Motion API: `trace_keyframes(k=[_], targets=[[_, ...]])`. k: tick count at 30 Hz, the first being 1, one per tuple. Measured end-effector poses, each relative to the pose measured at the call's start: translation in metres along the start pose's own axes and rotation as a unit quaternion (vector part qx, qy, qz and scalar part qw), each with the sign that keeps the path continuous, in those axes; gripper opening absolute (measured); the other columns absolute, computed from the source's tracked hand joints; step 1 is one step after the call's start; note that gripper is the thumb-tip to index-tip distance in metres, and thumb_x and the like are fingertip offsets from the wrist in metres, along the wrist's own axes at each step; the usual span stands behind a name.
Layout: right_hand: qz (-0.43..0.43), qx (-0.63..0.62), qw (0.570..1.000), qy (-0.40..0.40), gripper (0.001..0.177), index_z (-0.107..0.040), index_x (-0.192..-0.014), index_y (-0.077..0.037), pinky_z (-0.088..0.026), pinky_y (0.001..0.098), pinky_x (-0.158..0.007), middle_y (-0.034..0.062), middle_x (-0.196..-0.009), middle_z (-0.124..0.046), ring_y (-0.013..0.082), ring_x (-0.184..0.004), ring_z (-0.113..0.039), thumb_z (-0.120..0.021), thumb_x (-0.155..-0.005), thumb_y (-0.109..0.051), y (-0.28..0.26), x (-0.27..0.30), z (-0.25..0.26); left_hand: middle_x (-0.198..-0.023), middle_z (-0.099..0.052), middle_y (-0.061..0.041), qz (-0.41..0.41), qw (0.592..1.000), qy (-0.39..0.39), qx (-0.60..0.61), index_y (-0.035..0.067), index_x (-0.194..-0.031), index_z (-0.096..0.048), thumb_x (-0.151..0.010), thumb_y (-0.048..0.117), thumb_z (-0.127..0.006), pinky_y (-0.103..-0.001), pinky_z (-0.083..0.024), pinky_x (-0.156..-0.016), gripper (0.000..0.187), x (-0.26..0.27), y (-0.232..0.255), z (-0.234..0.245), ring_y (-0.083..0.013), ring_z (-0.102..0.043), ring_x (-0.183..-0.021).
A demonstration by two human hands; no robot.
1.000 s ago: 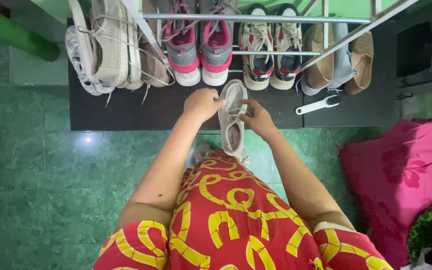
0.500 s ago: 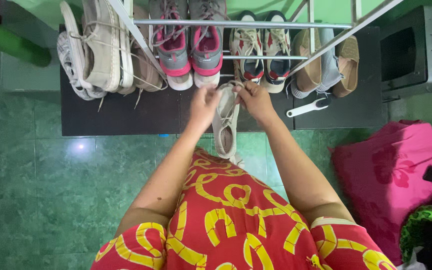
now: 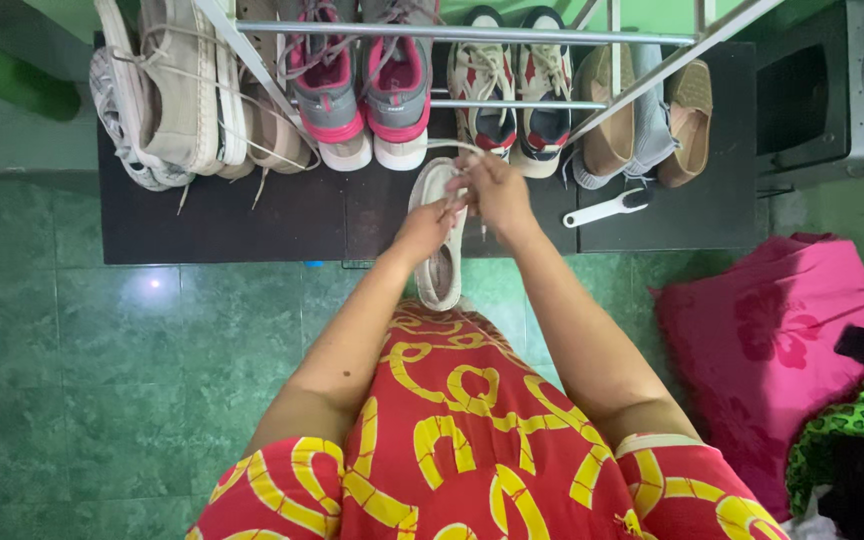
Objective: The person cleans shoes by hand using a brush, picking up a grey sneaker and a white loafer from a rack, tying their laces, brushing their soles and sides, and returning them to the shelf.
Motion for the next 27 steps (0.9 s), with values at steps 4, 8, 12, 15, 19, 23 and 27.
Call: trace_keyframes(k=[4, 8, 12, 15, 19, 23, 27], targets=[[0.000, 0.062, 0.994, 0.092, 0.033, -0.067, -0.109, -0.002, -0.051, 0.0234, -0.049, 0.0083, -0.078, -0.074, 0.0104, -0.056, -0.069, -0.046, -0.109, -0.027, 0.029, -0.005, 0.037, -0.087, -0.072, -0.019, 0.036, 0.998, -0.045, 0.022, 0.007, -0.100, -0.069, -0.101, 0.043, -0.061, -0.046, -0.055, -0.074, 0.037, 0.005, -0.002, 0.014, -0.0374, -0.071, -0.082], [-0.042, 0.020, 0.994, 0.095, 0.034, -0.066, -0.107, -0.001, -0.045, 0.0242, -0.045, 0.0079, -0.074, -0.070, 0.0117, -0.051, -0.063, -0.047, -0.109, -0.028, 0.053, -0.005, 0.046, -0.078, -0.071, -0.020, -0.028, 0.996, -0.039, -0.073, 0.006, -0.093, -0.071, -0.087, 0.049, -0.071, -0.047, -0.055, -0.068, 0.043, 0.013, 0.003, 0.023, -0.0384, -0.071, -0.073], [-0.036, -0.070, 0.996, 0.051, 0.032, -0.067, -0.112, -0.003, -0.039, 0.0231, -0.044, 0.0057, -0.077, -0.071, 0.0092, -0.051, -0.057, -0.048, -0.109, -0.029, 0.041, -0.001, 0.033, -0.081, -0.071, -0.020, -0.068, 0.990, -0.029, -0.122, 0.004, -0.092, -0.071, -0.087, 0.049, -0.069, -0.048, -0.054, -0.070, 0.044, 0.014, 0.015, 0.019, -0.0401, -0.070, -0.079], [-0.022, -0.102, 0.994, 0.030, 0.033, -0.065, -0.114, -0.004, -0.038, 0.0227, -0.045, 0.0076, -0.083, -0.075, 0.0089, -0.052, -0.056, -0.048, -0.110, -0.031, 0.025, 0.001, 0.023, -0.083, -0.070, -0.022, -0.004, 0.985, -0.063, -0.160, 0.003, -0.089, -0.073, -0.096, 0.058, -0.063, -0.050, -0.054, -0.075, 0.056, 0.015, 0.023, 0.013, -0.0412, -0.069, -0.083], [-0.047, -0.126, 0.990, 0.046, 0.033, -0.065, -0.119, -0.007, -0.047, 0.0235, -0.049, 0.0094, -0.087, -0.076, 0.0125, -0.059, -0.067, -0.045, -0.108, -0.031, 0.019, 0.006, 0.029, -0.084, -0.071, -0.019, -0.033, 0.993, -0.063, -0.099, 0.003, -0.095, -0.073, -0.103, 0.056, -0.050, -0.048, -0.053, -0.076, 0.059, 0.013, 0.019, 0.017, -0.0388, -0.069, -0.084], [-0.039, -0.064, 0.994, 0.075, 0.033, -0.065, -0.119, -0.007, -0.057, 0.0245, -0.058, 0.0099, -0.087, -0.077, 0.0151, -0.067, -0.074, -0.045, -0.108, -0.031, 0.047, 0.006, 0.051, -0.076, -0.071, -0.014, 0.080, 0.993, -0.075, 0.044, 0.006, -0.102, -0.074, -0.106, 0.051, -0.043, -0.038, -0.054, -0.071, 0.054, 0.008, -0.006, 0.014, -0.0240, -0.070, -0.071], [-0.031, 0.001, 0.994, 0.107, 0.038, -0.067, -0.113, 0.000, -0.049, 0.0315, -0.055, 0.0135, -0.082, -0.067, 0.0194, -0.065, -0.068, -0.051, -0.112, -0.035, 0.103, -0.005, 0.076, -0.084, -0.078, -0.006, 0.020, 0.989, -0.011, 0.146, 0.006, -0.105, -0.075, -0.102, 0.036, -0.056, -0.031, -0.055, -0.067, 0.036, 0.001, -0.024, 0.011, -0.0130, -0.070, -0.069]])
Point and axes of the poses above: each hand's wrist, its own x-axis away from the middle knuckle, its own z-axis out of the back of the hand, y = z × x, the point moved 2 cm from there along -x, towards the middle knuckle
